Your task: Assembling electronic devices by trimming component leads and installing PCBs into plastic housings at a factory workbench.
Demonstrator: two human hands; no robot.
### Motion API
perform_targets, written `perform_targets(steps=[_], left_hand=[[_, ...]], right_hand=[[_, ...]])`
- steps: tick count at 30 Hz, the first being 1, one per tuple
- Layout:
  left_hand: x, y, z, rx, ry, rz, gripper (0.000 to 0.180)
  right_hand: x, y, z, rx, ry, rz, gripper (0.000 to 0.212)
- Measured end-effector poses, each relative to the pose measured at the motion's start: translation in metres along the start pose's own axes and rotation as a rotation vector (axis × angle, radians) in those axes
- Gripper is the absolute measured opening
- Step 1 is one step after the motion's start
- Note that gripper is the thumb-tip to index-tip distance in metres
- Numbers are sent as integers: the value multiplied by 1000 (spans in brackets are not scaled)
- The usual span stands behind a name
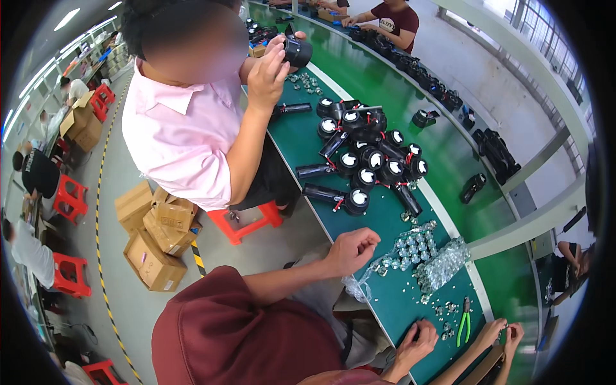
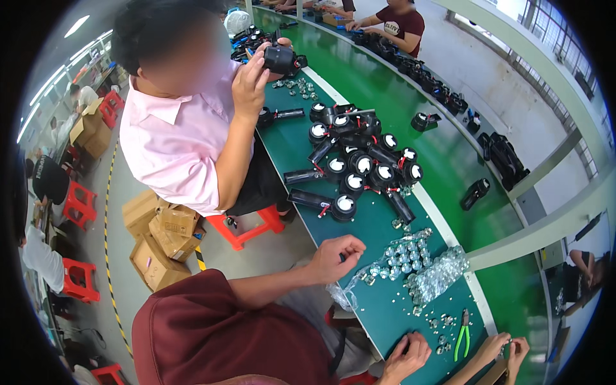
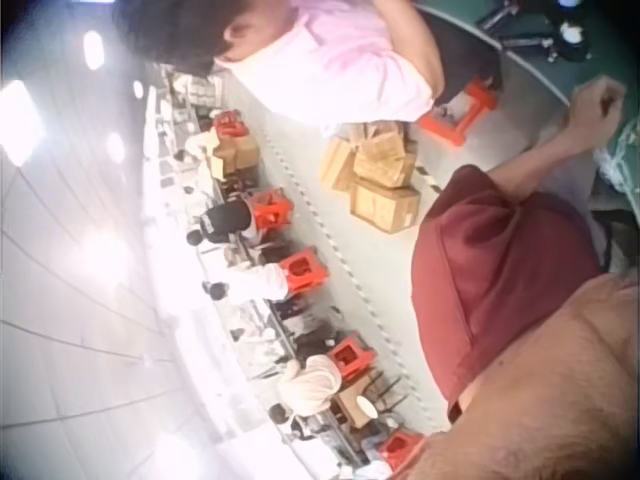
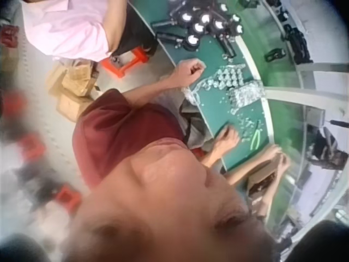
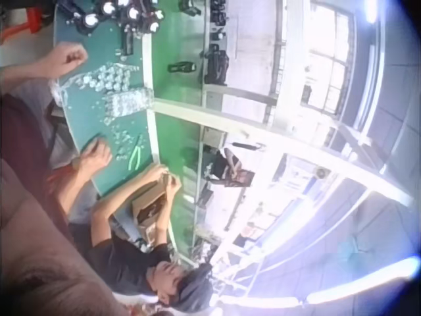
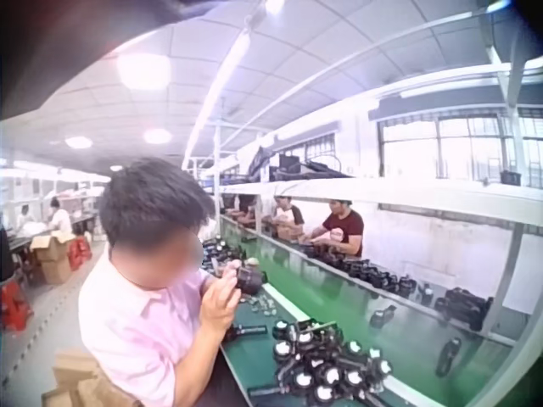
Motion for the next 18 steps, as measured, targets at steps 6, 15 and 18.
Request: perform_targets(steps=[6,15,18], left_hand=[[-2,-11,7,165,-16,63,16],[-80,58,152,618,486,-149,18],[-101,51,176,635,525,-116,21]], right_hand=[[0,-7,4,19,34,-25,9],[2,-7,5,137,-80,33,21],[0,-8,4,158,-95,24,21]])
Point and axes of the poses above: each hand's wrist, its own x-axis away from the middle knuckle, its own z-axis out of the back of the hand, y = z × x, the point moved 9 cm from there along -x, towards the middle knuckle, and after that the axes turned 7 degrees about z, right-handed, at the moved point
